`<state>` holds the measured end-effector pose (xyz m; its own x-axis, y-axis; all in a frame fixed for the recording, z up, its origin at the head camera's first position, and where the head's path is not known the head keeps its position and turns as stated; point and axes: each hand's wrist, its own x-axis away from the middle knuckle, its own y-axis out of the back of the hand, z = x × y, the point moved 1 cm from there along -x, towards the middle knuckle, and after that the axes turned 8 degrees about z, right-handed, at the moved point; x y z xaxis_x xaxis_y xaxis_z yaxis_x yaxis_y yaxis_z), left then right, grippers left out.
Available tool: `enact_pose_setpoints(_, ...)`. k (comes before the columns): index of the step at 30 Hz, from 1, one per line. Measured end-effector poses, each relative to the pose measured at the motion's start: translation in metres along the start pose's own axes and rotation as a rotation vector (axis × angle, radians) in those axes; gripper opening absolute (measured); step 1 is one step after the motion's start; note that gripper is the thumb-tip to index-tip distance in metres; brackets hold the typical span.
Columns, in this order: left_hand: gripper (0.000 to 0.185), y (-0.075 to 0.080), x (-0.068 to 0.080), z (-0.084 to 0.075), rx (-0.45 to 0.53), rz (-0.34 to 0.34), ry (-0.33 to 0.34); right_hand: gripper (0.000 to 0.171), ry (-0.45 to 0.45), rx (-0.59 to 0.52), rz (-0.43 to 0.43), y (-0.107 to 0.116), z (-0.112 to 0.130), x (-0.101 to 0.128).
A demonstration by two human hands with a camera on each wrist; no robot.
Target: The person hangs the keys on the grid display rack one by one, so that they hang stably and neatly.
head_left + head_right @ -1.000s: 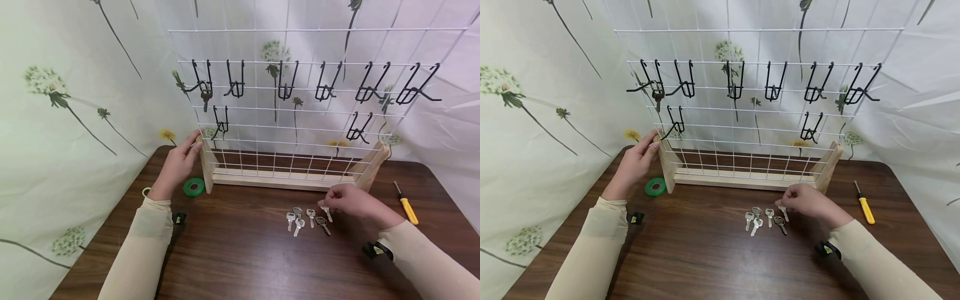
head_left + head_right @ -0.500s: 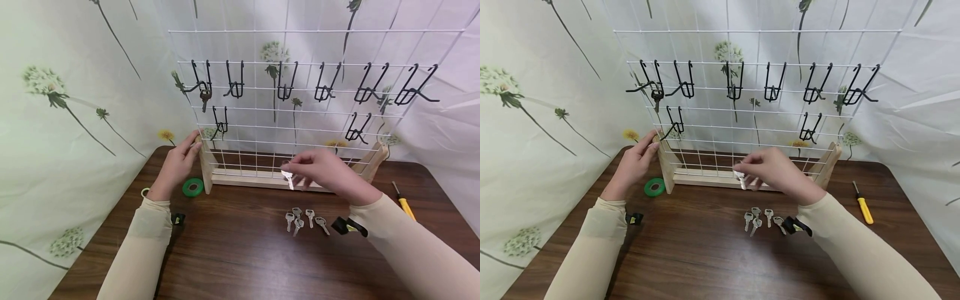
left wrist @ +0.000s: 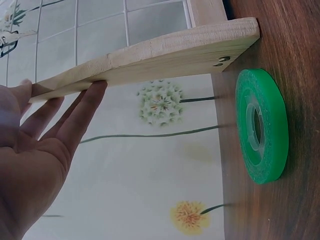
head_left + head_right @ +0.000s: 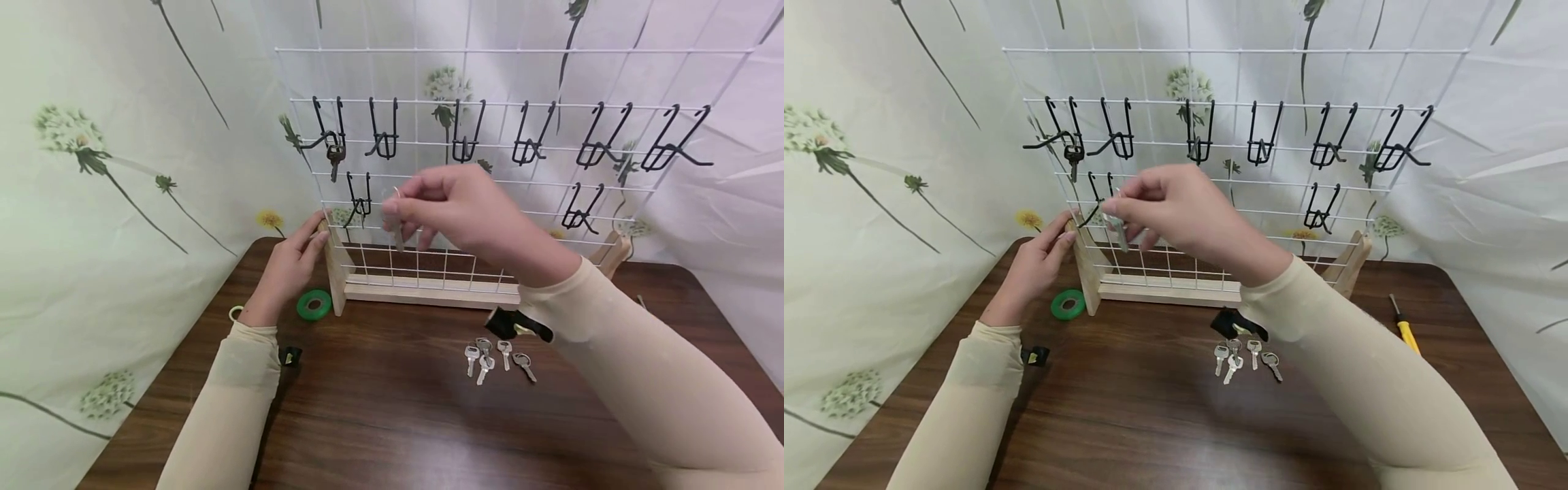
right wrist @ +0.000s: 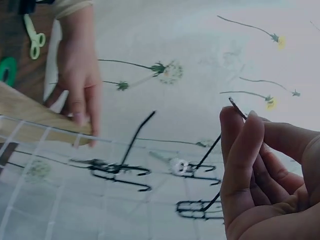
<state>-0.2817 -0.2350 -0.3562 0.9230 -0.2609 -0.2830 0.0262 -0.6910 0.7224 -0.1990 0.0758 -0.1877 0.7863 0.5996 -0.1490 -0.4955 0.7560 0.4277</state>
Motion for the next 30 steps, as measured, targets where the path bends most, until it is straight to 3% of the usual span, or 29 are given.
enact_pose_setpoints(3,0.053,0.000,0.000,0.000,0.000,0.005,0.006,0.017,0.034,0.017,-0.015,0.000,0.012,-0.009)
enact_pose_setpoints(9,0.053,-0.001,0.000,0.000,-0.008,0.004,0.007,0.019,0.019,0.009,-0.060,-0.002,0.019,-0.025)
enact_pose_setpoints(30,0.053,0.000,0.001,0.001,0.002,-0.004,0.001,0.024,-0.041,-0.110,-0.116,0.003,-0.013,-0.062)
